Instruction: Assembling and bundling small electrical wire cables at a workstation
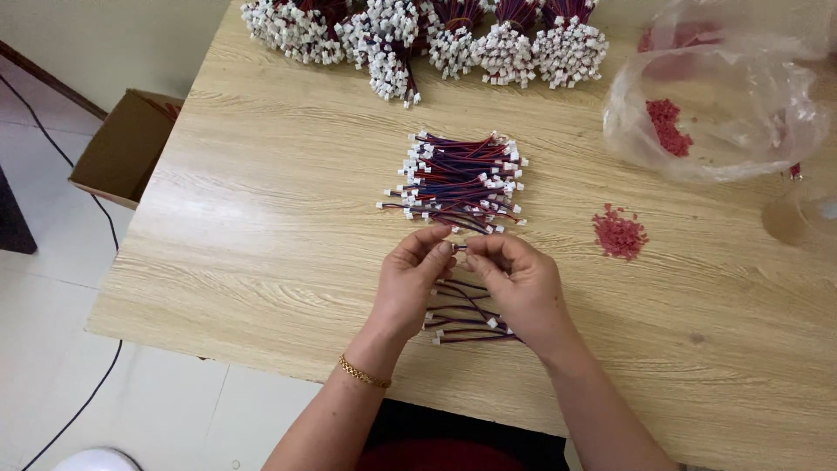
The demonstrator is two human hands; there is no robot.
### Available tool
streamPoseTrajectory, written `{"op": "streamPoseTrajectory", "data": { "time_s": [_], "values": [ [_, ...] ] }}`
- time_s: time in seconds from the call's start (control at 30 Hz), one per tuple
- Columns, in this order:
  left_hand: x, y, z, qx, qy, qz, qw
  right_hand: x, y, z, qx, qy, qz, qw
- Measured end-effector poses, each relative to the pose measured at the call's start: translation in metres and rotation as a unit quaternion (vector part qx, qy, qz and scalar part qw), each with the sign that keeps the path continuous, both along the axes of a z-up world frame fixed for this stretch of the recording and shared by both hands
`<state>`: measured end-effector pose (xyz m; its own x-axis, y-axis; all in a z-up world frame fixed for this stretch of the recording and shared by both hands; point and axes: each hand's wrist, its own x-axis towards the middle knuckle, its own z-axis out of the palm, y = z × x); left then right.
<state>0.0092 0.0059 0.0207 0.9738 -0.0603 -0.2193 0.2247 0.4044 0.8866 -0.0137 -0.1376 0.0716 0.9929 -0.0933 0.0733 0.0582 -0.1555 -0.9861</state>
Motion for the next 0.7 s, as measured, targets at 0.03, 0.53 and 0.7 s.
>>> {"op": "streamPoseTrajectory", "data": {
  "time_s": [0.03,0.53,0.7],
  "values": [
    [0.001,0.000,-0.003,0.000,0.000,0.000,1.000,-0.001,0.001,0.004,0.000,0.000,0.000,1.000],
    [-0.001,-0.006,-0.021,-0.035,-0.006,-0.006,0.999,0.007,-0.006,0.002,-0.347,-0.236,-0.033,0.907],
    [-0.002,-0.006,-0.028,-0.051,-0.008,-0.014,0.999,0.005,-0.005,0.006,-0.186,-0.115,0.036,0.975]
  ]
}}
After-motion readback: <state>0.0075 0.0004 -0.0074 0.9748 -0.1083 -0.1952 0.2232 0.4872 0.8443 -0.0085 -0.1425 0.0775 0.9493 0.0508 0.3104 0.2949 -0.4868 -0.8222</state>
